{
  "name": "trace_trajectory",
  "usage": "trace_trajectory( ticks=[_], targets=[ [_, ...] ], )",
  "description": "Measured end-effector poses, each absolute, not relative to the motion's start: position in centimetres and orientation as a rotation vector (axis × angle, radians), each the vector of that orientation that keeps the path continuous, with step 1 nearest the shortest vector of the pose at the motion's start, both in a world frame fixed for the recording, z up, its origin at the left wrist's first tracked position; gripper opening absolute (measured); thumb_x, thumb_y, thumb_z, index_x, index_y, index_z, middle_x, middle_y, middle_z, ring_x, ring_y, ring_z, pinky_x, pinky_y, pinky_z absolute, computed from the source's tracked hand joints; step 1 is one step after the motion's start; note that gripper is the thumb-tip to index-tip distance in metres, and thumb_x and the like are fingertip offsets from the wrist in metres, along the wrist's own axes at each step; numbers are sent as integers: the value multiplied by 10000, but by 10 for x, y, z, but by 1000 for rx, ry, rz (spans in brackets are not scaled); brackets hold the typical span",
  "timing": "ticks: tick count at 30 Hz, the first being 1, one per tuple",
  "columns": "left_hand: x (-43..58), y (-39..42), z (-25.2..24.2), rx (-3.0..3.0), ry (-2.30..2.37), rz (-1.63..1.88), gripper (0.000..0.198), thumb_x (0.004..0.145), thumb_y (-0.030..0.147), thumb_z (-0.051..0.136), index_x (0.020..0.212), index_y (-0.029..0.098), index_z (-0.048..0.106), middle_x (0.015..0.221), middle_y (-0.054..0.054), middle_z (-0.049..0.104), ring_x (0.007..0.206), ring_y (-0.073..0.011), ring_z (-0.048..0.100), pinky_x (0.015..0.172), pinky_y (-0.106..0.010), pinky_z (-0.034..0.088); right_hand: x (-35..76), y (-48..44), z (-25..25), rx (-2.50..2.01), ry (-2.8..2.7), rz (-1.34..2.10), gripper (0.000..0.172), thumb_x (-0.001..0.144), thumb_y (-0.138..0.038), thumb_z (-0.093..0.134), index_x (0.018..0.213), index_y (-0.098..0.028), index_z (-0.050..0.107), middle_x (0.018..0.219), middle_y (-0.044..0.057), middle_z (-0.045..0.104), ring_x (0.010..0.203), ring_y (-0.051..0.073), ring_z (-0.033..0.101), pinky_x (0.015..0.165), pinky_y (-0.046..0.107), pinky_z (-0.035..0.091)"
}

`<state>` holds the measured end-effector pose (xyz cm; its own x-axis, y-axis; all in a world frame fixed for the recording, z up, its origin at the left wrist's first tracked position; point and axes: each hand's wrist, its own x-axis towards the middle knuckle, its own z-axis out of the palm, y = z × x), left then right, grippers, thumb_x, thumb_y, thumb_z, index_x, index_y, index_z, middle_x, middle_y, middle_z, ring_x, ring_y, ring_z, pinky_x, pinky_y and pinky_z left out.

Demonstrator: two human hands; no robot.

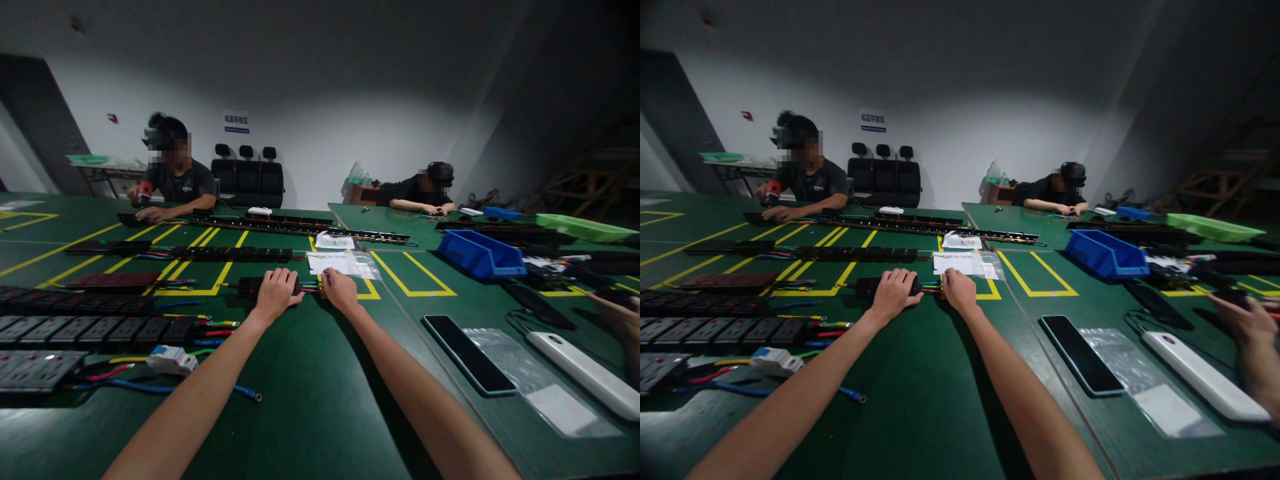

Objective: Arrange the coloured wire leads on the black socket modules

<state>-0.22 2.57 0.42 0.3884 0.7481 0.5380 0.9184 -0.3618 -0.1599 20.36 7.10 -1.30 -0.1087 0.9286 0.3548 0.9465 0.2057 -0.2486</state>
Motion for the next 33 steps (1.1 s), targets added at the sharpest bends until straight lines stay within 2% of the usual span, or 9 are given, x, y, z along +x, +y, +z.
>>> trace_trajectory(
  ticks=[5, 10, 17, 24, 33],
  targets=[
    [-1, 24, 5, -2166, -1474, -585, 460, 921, 497, 571, 1224, 153, 600, 1114, -157, 635, 1017, -319, 541, 860, -441, 382, 214, 87, -24, -1616, -1859, 167, 346, 1015, -404, 400, 1121, -173, 635, 1070, 83, 699, 966, 187, 621, 774, 252, 388],
    [-2, 25, 4, -2159, -1507, -659, 479, 934, 514, 539, 1232, 144, 605, 1124, -164, 637, 1043, -323, 541, 866, -443, 390, 223, 100, -31, -1517, -1761, 385, 471, 990, -496, 328, 798, -189, 629, 811, 41, 669, 752, 172, 565, 654, 250, 344],
    [-2, 26, 4, -2175, -1483, -668, 476, 927, 509, 550, 1235, 151, 608, 1114, -160, 642, 1033, -320, 539, 867, -441, 391, 229, 107, -34, -1380, -1674, 533, 484, 898, -584, 355, 640, -208, 516, 663, 7, 582, 651, 158, 486, 592, 258, 308],
    [-3, 26, 3, -2170, -1438, -665, 511, 942, 537, 506, 1248, 140, 605, 1123, -164, 640, 1036, -323, 535, 874, -449, 380, 231, 109, -37, -1339, -1644, 600, 508, 883, -622, 366, 621, -209, 505, 630, 8, 563, 635, 159, 491, 590, 259, 330],
    [-4, 28, 1, -2107, -1534, -710, 510, 952, 548, 474, 1254, 158, 602, 1145, -166, 644, 1061, -331, 539, 874, -448, 377, 231, 111, -41, -1161, -1444, 907, 547, 845, -697, 443, 773, -179, 604, 719, 48, 646, 633, 167, 561, 601, 267, 443]
  ],
)
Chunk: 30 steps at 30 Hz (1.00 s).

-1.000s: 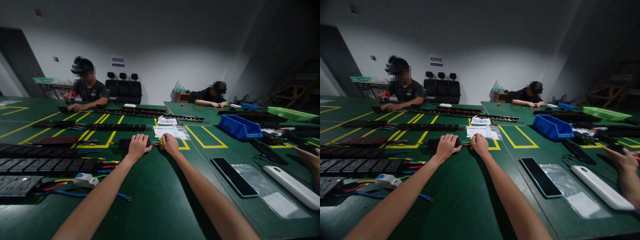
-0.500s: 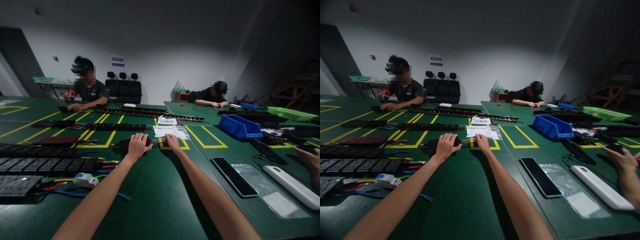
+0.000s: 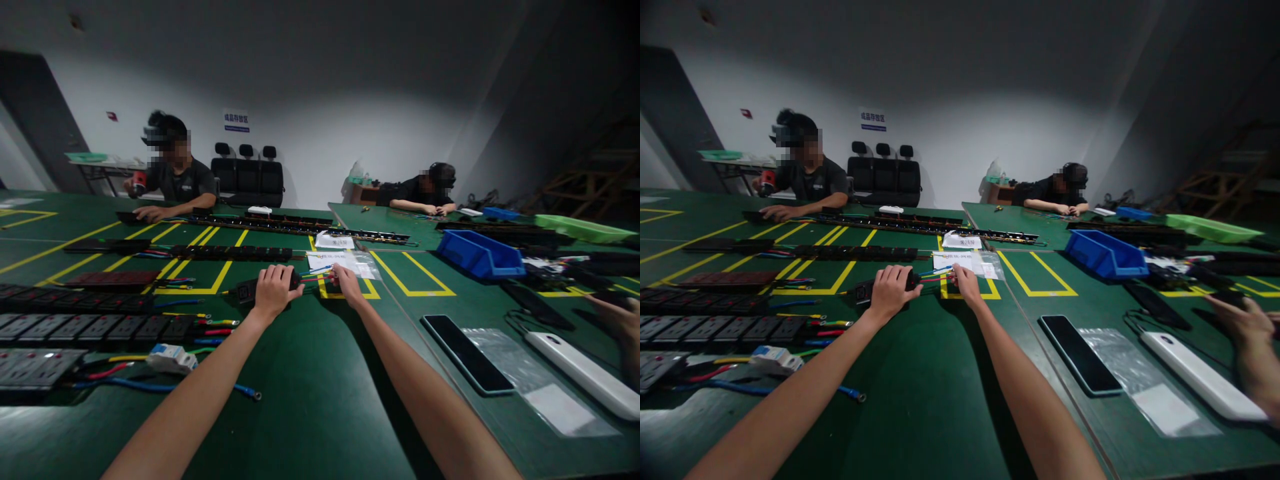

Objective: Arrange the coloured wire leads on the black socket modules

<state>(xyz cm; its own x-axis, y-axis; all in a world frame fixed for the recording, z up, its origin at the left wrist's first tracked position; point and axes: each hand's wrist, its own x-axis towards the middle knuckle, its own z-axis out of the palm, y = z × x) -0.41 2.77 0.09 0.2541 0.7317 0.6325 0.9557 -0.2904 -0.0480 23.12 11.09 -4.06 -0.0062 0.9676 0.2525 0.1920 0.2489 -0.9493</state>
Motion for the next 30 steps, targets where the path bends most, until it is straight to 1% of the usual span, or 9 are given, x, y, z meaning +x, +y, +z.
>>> trace_trajectory(
  ticks=[3, 8, 14, 18, 23, 26, 30],
  targets=[
    [-5, 29, 0, -2090, -1552, -713, 511, 948, 553, 482, 1251, 160, 602, 1147, -162, 645, 1062, -332, 536, 875, -449, 375, 232, 110, -40, -1178, -1487, 894, 498, 852, -642, 446, 747, -182, 603, 679, 31, 630, 613, 157, 546, 588, 258, 422],
    [-5, 28, 0, -2107, -1539, -703, 507, 948, 547, 485, 1247, 155, 603, 1141, -163, 644, 1047, -329, 538, 872, -450, 376, 232, 108, -38, -1206, -1543, 834, 429, 850, -565, 438, 737, -185, 604, 682, 17, 623, 614, 149, 539, 572, 247, 397],
    [-4, 27, 2, -2129, -1530, -698, 505, 944, 540, 497, 1245, 150, 606, 1131, -165, 639, 1048, -327, 544, 865, -440, 385, 231, 105, -35, -1227, -1534, 843, 330, 801, -481, 458, 712, -191, 585, 648, 0, 597, 599, 146, 527, 563, 248, 382],
    [-4, 27, 1, -2151, -1481, -721, 495, 934, 521, 526, 1256, 155, 611, 1114, -164, 644, 1039, -329, 548, 865, -447, 389, 232, 107, -36, -1261, -1536, 843, 324, 793, -477, 446, 679, -197, 564, 584, -18, 545, 566, 139, 490, 544, 250, 353],
    [-4, 29, -2, -2097, -1405, -756, 490, 935, 536, 522, 1222, 153, 628, 1086, -151, 657, 1021, -316, 560, 861, -440, 392, 232, 110, -37, -1276, -1511, 839, 310, 755, -479, 452, 602, -215, 507, 521, -27, 484, 521, 133, 430, 502, 257, 301],
    [-4, 30, -3, -2077, -1411, -747, 492, 935, 537, 524, 1216, 146, 628, 1082, -154, 661, 1012, -315, 564, 848, -437, 394, 231, 109, -36, -1254, -1505, 856, 314, 749, -483, 456, 620, -208, 536, 546, -14, 519, 535, 139, 454, 510, 259, 323],
    [-5, 30, -1, -2063, -1436, -724, 490, 929, 526, 538, 1205, 132, 630, 1072, -154, 661, 996, -315, 563, 831, -437, 395, 231, 107, -34, -1217, -1475, 875, 343, 757, -500, 460, 688, -193, 594, 659, 12, 601, 587, 152, 511, 547, 264, 376]
  ],
)
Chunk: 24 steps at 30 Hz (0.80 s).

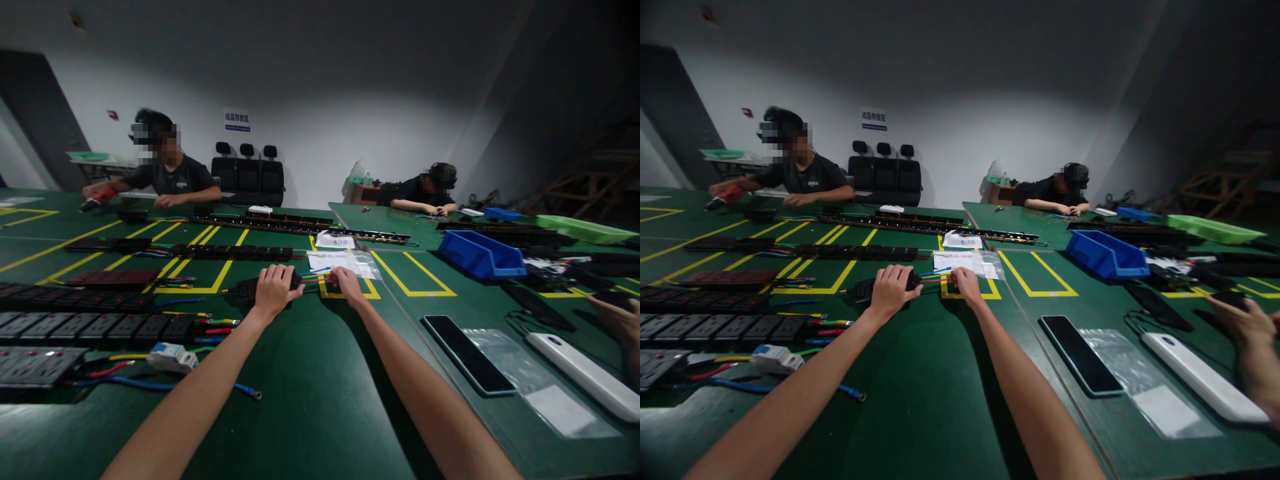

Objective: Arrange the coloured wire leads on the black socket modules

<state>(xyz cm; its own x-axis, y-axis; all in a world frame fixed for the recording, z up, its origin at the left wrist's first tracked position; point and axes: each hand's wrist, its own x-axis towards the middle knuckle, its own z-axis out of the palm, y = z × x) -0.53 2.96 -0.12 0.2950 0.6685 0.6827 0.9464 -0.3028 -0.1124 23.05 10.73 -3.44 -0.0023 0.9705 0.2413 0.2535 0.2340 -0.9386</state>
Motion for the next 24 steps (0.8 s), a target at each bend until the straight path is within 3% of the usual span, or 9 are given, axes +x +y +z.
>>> trace_trajectory(
  ticks=[4, 8, 13, 20, 24],
  targets=[
    [-5, 29, -1, -2084, -1426, -729, 497, 932, 526, 533, 1203, 119, 627, 1077, -153, 658, 996, -310, 563, 828, -429, 392, 231, 107, -33, -1194, -1443, 856, 418, 801, -576, 471, 750, -189, 620, 702, 12, 615, 612, 154, 527, 585, 265, 394],
    [-4, 27, 0, -2125, -1432, -676, 493, 916, 526, 561, 1204, 130, 620, 1075, -146, 656, 996, -303, 556, 834, -425, 388, 233, 107, -36, -1245, -1560, 727, 464, 818, -625, 477, 627, -207, 538, 595, -5, 545, 611, 154, 496, 585, 261, 359],
    [-4, 24, 0, -2165, -1460, -603, 512, 914, 557, 555, 1202, 137, 608, 1083, -133, 648, 1000, -288, 547, 857, -412, 383, 236, 105, -42, -1311, -1593, 719, 460, 841, -606, 453, 643, -204, 557, 590, -5, 556, 592, 161, 490, 579, 272, 339],
    [-1, 23, -2, -2275, -1490, -442, 477, 910, 538, 557, 1169, 141, 613, 1066, -124, 640, 1005, -276, 552, 851, -393, 403, 231, 98, -38, -1542, -1675, 224, 396, 908, -476, 418, 916, -186, 687, 879, 87, 662, 843, 228, 577, 716, 306, 369],
    [2, 19, 9, -2309, -1579, -342, 456, 935, 506, 506, 1206, 151, 599, 1124, -144, 642, 1070, -288, 557, 922, -424, 408, 229, 96, -38, -1582, -1732, 164, 383, 940, -428, 391, 954, -185, 688, 899, 101, 651, 871, 237, 575, 740, 316, 375]
  ],
)
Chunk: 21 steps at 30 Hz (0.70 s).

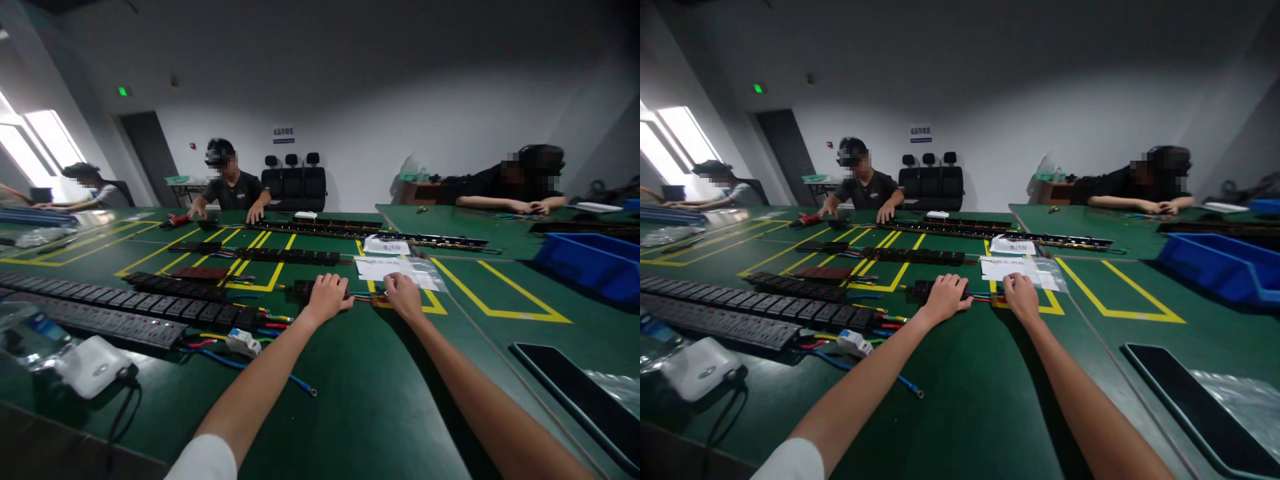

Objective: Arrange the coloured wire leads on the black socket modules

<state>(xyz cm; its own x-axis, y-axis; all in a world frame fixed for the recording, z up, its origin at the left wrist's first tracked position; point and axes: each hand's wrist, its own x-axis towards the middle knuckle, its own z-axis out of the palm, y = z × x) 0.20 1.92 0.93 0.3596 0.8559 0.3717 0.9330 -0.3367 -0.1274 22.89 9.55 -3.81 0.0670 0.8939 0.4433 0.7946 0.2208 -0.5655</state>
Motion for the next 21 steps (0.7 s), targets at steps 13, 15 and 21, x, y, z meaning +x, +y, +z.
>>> trace_trajectory(
  ticks=[13, 15, 21],
  targets=[
    [-57, 50, 74, -2512, -2036, 339, 550, 756, 505, 728, 1257, 310, 610, 1326, -56, 656, 1180, -273, 626, 932, -383, 520, 229, 96, -38, -1630, -1708, 209, 412, 974, -419, 373, 994, -159, 691, 965, 120, 671, 873, 227, 589, 719, 307, 374],
    [-76, 59, 75, -2473, -2080, 352, 536, 748, 462, 741, 1248, 304, 626, 1300, -55, 675, 1151, -253, 650, 905, -330, 526, 229, 94, -36, -1609, -1745, 211, 436, 983, -427, 354, 998, -149, 689, 971, 128, 672, 870, 229, 591, 706, 308, 375],
    [-138, 69, 70, -2233, -2190, 236, 580, 766, 333, 692, 1331, 289, 571, 1399, -98, 602, 1256, -295, 582, 952, -401, 514, 227, 90, -34, -1579, -1794, 153, 428, 991, -406, 339, 959, -153, 683, 927, 121, 672, 842, 227, 590, 698, 314, 376]
  ],
)
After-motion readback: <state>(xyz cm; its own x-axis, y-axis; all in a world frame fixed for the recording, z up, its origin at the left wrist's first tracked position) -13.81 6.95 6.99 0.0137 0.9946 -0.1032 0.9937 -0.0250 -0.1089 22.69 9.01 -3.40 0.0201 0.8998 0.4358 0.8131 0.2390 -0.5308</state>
